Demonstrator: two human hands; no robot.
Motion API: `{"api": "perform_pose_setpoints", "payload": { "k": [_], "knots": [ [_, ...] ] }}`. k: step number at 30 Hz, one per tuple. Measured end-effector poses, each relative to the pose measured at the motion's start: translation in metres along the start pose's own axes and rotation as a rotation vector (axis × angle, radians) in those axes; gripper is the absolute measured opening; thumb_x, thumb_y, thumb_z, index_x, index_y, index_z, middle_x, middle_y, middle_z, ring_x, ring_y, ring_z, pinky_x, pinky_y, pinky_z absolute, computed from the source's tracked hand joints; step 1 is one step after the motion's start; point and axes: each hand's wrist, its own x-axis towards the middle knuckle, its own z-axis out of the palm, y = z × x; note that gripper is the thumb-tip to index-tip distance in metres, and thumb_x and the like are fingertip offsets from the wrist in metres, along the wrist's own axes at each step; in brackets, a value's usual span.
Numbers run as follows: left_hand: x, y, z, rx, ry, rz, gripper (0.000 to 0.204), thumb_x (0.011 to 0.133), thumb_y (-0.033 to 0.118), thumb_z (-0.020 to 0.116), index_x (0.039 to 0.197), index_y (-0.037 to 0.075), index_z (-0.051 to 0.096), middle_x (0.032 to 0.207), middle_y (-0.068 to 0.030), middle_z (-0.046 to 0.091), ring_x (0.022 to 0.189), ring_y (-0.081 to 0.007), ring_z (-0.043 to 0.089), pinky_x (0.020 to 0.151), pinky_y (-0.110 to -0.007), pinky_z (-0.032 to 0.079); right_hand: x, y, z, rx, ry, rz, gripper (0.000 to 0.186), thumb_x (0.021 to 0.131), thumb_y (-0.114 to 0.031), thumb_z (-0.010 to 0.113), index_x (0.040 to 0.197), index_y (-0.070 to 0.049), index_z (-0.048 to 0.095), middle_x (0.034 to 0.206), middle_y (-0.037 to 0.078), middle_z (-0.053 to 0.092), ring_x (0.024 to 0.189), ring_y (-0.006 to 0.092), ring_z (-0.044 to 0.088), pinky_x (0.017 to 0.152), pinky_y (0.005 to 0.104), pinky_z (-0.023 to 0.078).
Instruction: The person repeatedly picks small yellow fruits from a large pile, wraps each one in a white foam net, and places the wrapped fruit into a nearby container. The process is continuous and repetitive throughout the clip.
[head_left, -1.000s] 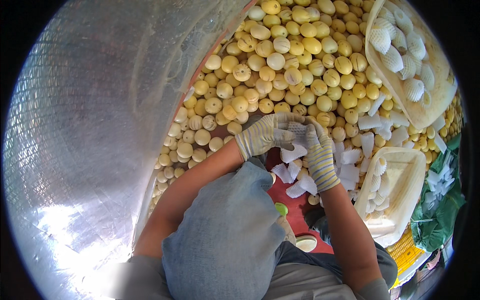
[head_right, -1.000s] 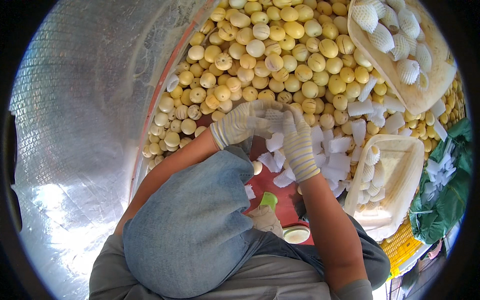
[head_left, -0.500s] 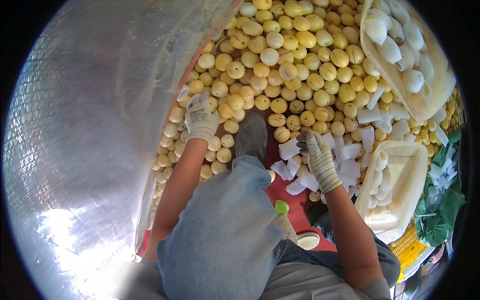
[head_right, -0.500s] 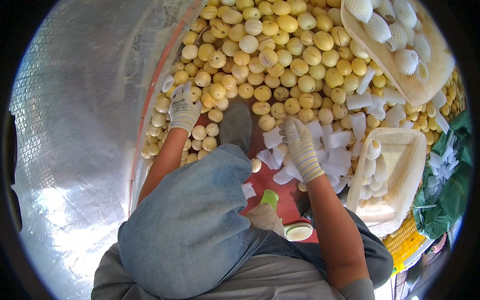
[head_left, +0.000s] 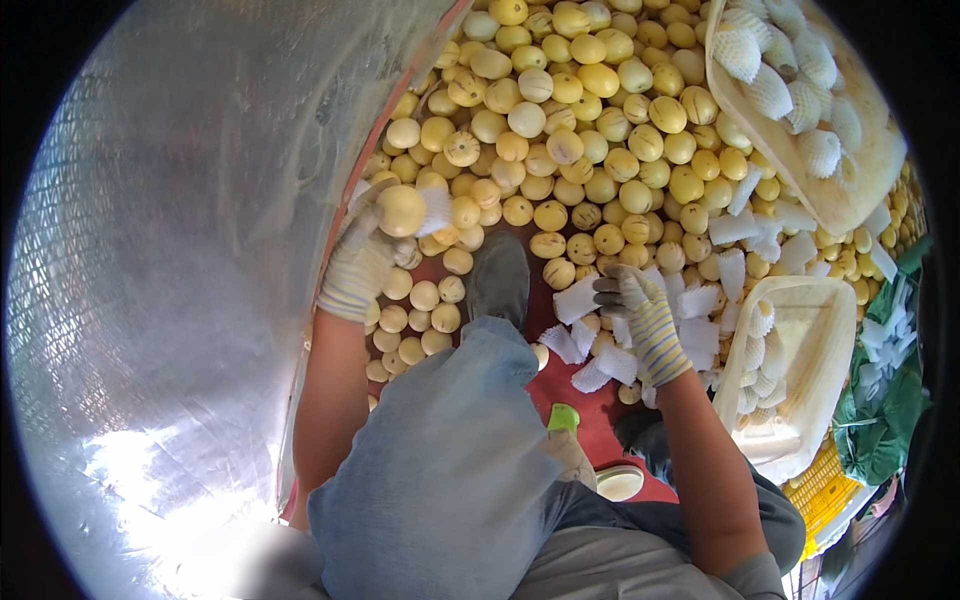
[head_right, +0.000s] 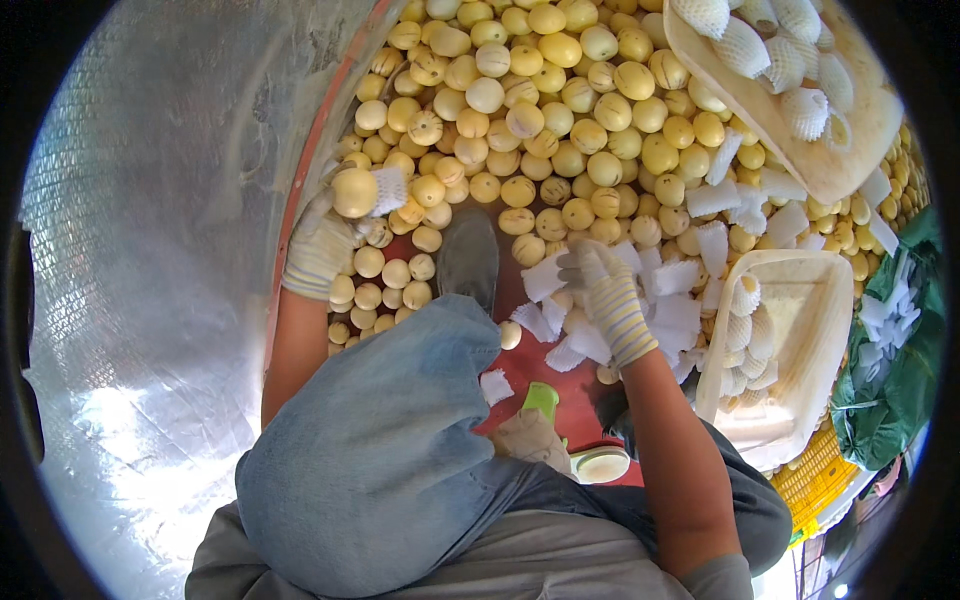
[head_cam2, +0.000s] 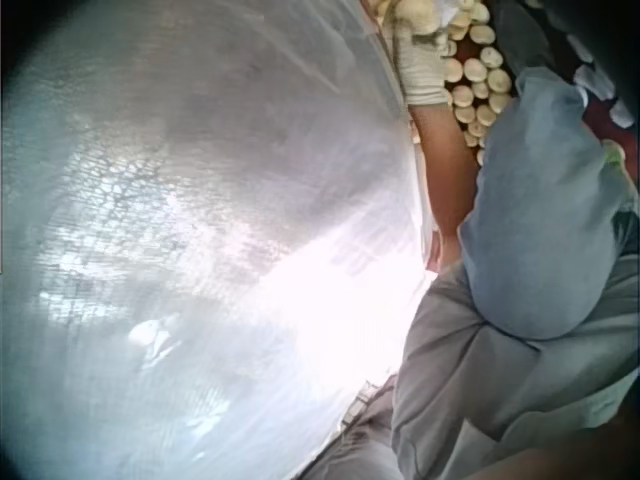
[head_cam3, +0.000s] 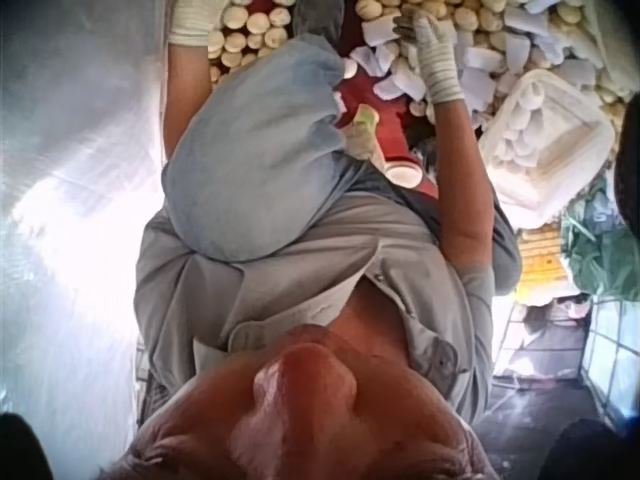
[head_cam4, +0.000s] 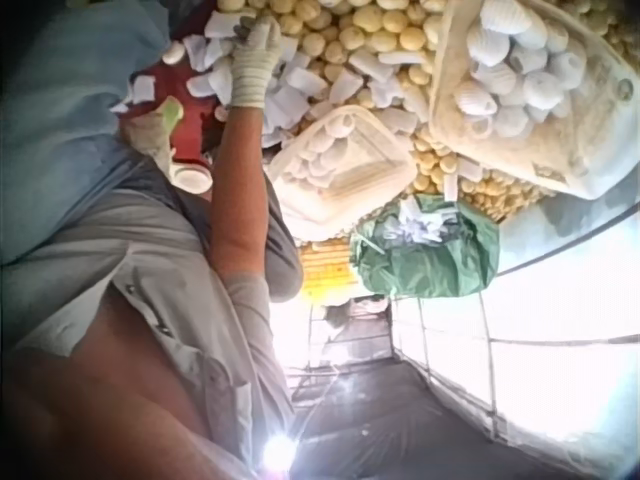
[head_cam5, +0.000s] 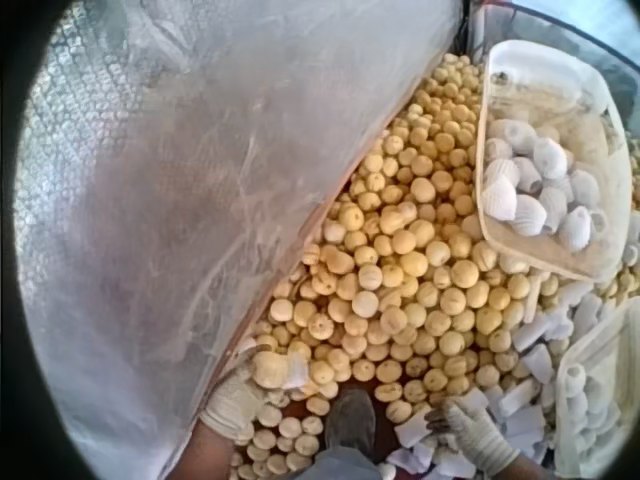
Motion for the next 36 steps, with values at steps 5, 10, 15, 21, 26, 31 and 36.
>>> {"api": "perform_pose_setpoints", "payload": {
  "k": [5, 10, 15, 21, 26, 31, 36],
  "knots": [
    [-0.001, -0.028, 0.082, -0.512, -0.362, -0.187, 0.065, 0.089, 0.033, 0.070, 0.141, 0.006, 0.043, 0.127, -0.0089, 0.057, 0.110, -0.0230, 0.060, 0.069, -0.032, 0.059, 0.003, -0.029, 0.045, 0.258, -0.414, -0.042, 0.064, 0.096, -0.035, 0.061, 0.144, 0.000, 0.039, 0.139, 0.016, 0.053, 0.127, 0.0257, 0.052, 0.104, 0.0416, 0.043],
    [0.004, -0.048, 0.113, -0.444, -0.542, -0.295, 0.071, 0.089, 0.034, 0.070, 0.147, 0.010, 0.036, 0.129, -0.0103, 0.055, 0.108, -0.0214, 0.061, 0.065, -0.028, 0.058, 0.003, -0.066, 0.070, 0.537, -0.522, -0.102, 0.081, 0.083, -0.033, 0.076, 0.146, -0.001, 0.035, 0.139, 0.014, 0.051, 0.128, 0.0278, 0.051, 0.109, 0.0434, 0.040],
    [0.000, -0.054, 0.120, -0.391, -0.518, -0.324, 0.073, 0.088, 0.039, 0.070, 0.146, 0.009, 0.038, 0.125, -0.0101, 0.056, 0.101, -0.0197, 0.062, 0.062, -0.027, 0.057, 0.008, -0.056, 0.057, 0.598, -0.473, -0.090, 0.084, 0.081, -0.023, 0.079, 0.145, 0.005, 0.032, 0.138, 0.014, 0.050, 0.125, 0.0260, 0.052, 0.107, 0.0405, 0.042],
    [0.009, -0.056, 0.114, -0.384, -0.419, -0.441, 0.065, 0.091, 0.044, 0.066, 0.140, 0.005, 0.046, 0.119, -0.0124, 0.062, 0.104, -0.0210, 0.064, 0.067, -0.029, 0.058, 0.014, -0.044, 0.050, 0.307, -0.233, -0.058, 0.073, 0.080, -0.019, 0.076, 0.141, 0.003, 0.042, 0.131, 0.015, 0.056, 0.123, 0.0251, 0.054, 0.105, 0.0378, 0.042],
    [0.001, -0.070, 0.116, 0.067, -0.242, -0.483, 0.055, 0.094, 0.044, 0.062, 0.130, 0.002, 0.054, 0.113, -0.0138, 0.067, 0.104, -0.0219, 0.068, 0.072, -0.033, 0.060, 0.006, -0.048, 0.044, -0.451, -0.095, -0.461, 0.066, 0.080, -0.019, 0.075, 0.138, 0.000, 0.048, 0.129, 0.016, 0.058, 0.121, 0.0238, 0.055, 0.102, 0.0384, 0.044],
    [0.001, -0.076, 0.114, 0.391, -0.422, -0.572, 0.042, 0.094, 0.040, 0.064, 0.113, 0.003, 0.065, 0.094, -0.0058, 0.069, 0.077, -0.0094, 0.065, 0.057, -0.024, 0.053, 0.004, -0.030, 0.036, -0.570, -0.200, -0.352, 0.067, 0.080, -0.027, 0.075, 0.137, -0.002, 0.049, 0.121, 0.018, 0.060, 0.114, 0.0224, 0.059, 0.096, 0.0368, 0.048],
    [0.017, -0.082, 0.106, 0.652, -0.230, -0.273, 0.042, 0.092, 0.042, 0.066, 0.109, 0.003, 0.067, 0.084, -0.0026, 0.068, 0.064, -0.0085, 0.062, 0.047, -0.024, 0.049, 0.011, -0.025, 0.016, 0.339, -0.082, 0.041, 0.053, 0.086, -0.030, 0.072, 0.126, 0.001, 0.057, 0.103, 0.009, 0.064, 0.096, 0.0183, 0.063, 0.086, 0.0306, 0.053]
  ]
}}
